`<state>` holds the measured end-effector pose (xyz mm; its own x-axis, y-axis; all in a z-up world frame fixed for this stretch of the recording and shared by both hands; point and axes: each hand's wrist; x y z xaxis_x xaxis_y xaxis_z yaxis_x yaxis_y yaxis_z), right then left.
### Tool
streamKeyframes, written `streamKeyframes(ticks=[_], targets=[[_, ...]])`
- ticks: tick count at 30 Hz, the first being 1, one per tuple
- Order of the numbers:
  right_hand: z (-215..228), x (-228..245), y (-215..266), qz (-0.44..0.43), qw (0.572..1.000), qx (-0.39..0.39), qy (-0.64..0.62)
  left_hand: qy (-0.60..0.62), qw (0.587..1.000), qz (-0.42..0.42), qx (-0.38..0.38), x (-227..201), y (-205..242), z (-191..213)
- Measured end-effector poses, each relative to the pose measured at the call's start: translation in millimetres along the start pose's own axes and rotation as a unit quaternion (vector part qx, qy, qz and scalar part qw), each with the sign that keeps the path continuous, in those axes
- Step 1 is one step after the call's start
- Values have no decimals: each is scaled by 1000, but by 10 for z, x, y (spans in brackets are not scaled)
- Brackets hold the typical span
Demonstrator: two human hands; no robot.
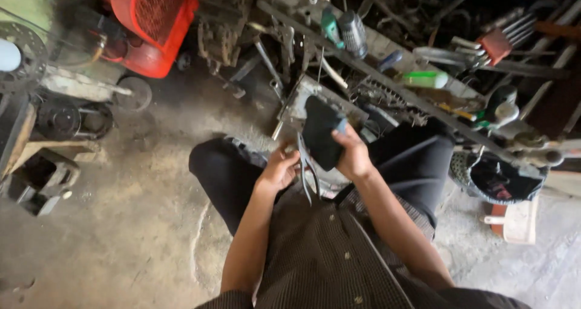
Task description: The person picks up a pair of metal shears from a cluttered workbench and wipes them with a blue cloth. The person holds the shears in one hand and uses the cloth in the other to clean the blades and handles repeatedly.
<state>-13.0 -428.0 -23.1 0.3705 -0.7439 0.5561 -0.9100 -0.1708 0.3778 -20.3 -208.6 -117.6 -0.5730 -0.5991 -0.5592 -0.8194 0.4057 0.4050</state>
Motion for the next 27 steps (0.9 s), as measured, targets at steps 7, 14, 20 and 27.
streamKeyframes(ticks=[7, 14, 20, 27], targets=[[-20, -117, -282, -121, 989, 82, -21, 34, 998, 58, -1, 359, -109, 365], [230, -315, -368, -20, 963, 42, 266, 20, 992, 124, 3, 162, -94, -67], [746, -434, -569, 55, 984, -102, 138, -436, 895, -45, 85, 847, -421, 806], [545, -272, -447, 63, 980, -187, -35, -310, 941, 107, 86, 438, -201, -38]])
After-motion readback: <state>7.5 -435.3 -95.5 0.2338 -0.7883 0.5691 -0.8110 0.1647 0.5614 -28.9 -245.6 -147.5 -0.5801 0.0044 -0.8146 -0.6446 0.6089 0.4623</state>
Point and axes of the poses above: each hand's wrist, its own y-axis away from the middle knuckle, its own z-axis out of the back of the hand, x = y × z, and after that the axes turned 3 degrees about -z, right-handed
